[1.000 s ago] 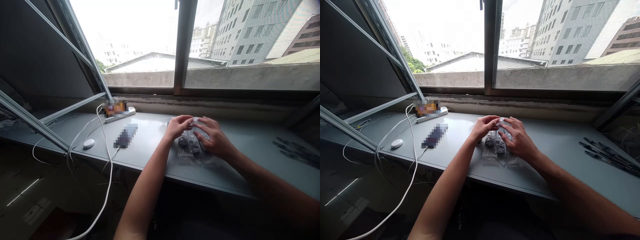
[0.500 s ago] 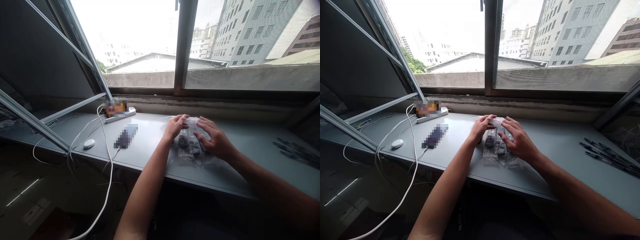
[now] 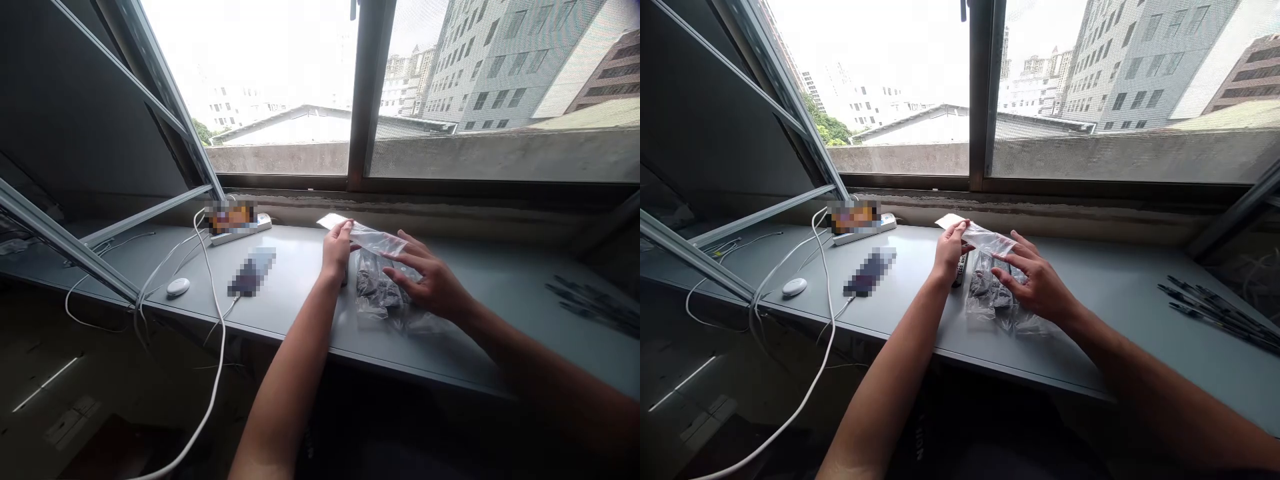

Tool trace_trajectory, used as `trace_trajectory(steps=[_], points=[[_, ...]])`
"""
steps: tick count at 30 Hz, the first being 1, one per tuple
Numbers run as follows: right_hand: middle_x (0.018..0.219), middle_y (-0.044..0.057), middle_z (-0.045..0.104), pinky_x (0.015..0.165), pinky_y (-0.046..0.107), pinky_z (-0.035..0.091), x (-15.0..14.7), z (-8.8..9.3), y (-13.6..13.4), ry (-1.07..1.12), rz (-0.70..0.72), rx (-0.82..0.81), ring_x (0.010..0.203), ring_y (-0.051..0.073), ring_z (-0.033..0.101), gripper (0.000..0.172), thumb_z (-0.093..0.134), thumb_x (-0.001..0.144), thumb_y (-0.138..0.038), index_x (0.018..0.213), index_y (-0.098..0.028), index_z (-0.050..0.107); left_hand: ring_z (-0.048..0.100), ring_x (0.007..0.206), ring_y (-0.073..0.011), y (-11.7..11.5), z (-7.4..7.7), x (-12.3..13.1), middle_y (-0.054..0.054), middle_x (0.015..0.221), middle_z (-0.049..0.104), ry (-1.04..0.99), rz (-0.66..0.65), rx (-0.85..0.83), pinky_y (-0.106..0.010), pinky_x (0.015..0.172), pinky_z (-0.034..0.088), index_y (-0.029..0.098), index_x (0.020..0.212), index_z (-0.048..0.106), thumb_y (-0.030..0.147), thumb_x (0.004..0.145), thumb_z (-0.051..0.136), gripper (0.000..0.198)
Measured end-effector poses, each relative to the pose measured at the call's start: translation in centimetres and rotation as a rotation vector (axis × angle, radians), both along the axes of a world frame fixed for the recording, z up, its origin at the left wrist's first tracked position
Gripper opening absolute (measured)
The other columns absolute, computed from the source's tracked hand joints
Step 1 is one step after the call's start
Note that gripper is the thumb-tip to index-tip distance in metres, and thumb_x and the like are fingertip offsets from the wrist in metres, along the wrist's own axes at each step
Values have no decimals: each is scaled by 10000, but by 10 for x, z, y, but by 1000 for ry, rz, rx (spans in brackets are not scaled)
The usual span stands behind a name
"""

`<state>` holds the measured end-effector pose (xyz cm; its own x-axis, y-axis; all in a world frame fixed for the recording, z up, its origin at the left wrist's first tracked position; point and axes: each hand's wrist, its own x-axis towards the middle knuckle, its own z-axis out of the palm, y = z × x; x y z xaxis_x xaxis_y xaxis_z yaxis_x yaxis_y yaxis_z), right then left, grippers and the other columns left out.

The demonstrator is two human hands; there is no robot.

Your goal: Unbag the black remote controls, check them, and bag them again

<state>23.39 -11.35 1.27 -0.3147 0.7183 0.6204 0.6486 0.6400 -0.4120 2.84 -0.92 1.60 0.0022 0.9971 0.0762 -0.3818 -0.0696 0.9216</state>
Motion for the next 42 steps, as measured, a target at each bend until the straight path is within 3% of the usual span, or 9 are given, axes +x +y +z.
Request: trace_trajectory(steps=[6, 11, 15, 21, 26, 33, 42], points=[[1647, 131, 709, 1354, 677, 462, -2, 1, -1, 9, -9, -26, 1709, 438, 455, 520, 657, 1161, -505, 1633, -289, 694, 759, 1016, -201, -4, 4, 1, -128, 1390, 788, -67, -77, -23, -311, 853, 674, 184, 1228, 858, 363, 1053, 732, 280], [1711, 80, 667, 1382, 698, 408, 0, -2, -1, 11, 23, -52, 1766, 433, 341, 410, 672, 1157, -490, 1516, -345, 809, 732, 1056, -208, 2, 2, -3, -129, 1329, 780, -50, 66, -65, -291, 847, 662, 174, 1289, 832, 364, 1075, 708, 312], [1704, 87, 675, 1363, 683, 444, -1, 1, -4, 29, 62, -29, 1754, 424, 372, 373, 714, 1144, -469, 1464, -329, 844, 745, 1090, -202, 12, -5, -8, -109, 1289, 795, -89, 167, -57, -271, 875, 631, 187, 1300, 791, 325, 1097, 661, 278], [1501, 131, 811, 1327, 685, 497, -2, 1, -5, 15, 74, -37, 1739, 425, 404, 439, 774, 1107, -453, 1511, -288, 814, 758, 1095, -197, 21, -14, -6, -79, 1209, 816, -78, 147, -42, -287, 964, 607, 201, 1204, 811, 316, 1053, 724, 209], [1627, 90, 737, 1356, 697, 459, -2, 1, -6, 1, 79, -34, 1753, 425, 375, 396, 786, 1094, -429, 1475, -333, 844, 799, 1126, -209, 22, -13, -8, -105, 1284, 819, -162, 142, -38, -311, 984, 632, 215, 1310, 797, 322, 1070, 714, 275], [1631, 69, 735, 1337, 684, 492, -5, 4, -8, 29, 106, 18, 1748, 411, 391, 341, 783, 1102, -375, 1431, -347, 869, 827, 1188, -242, 17, -6, -17, -159, 1541, 738, -272, 210, -1, -356, 1009, 665, 214, 1549, 660, 285, 1096, 686, 460], [1574, 85, 774, 1296, 692, 534, -5, 5, -8, 43, 85, 16, 1700, 418, 479, 317, 769, 1112, -404, 1399, -328, 880, 822, 1223, -219, 17, -6, -19, -149, 1577, 730, -240, 227, 2, -313, 1008, 665, 222, 1649, 582, 205, 1086, 676, 571]])
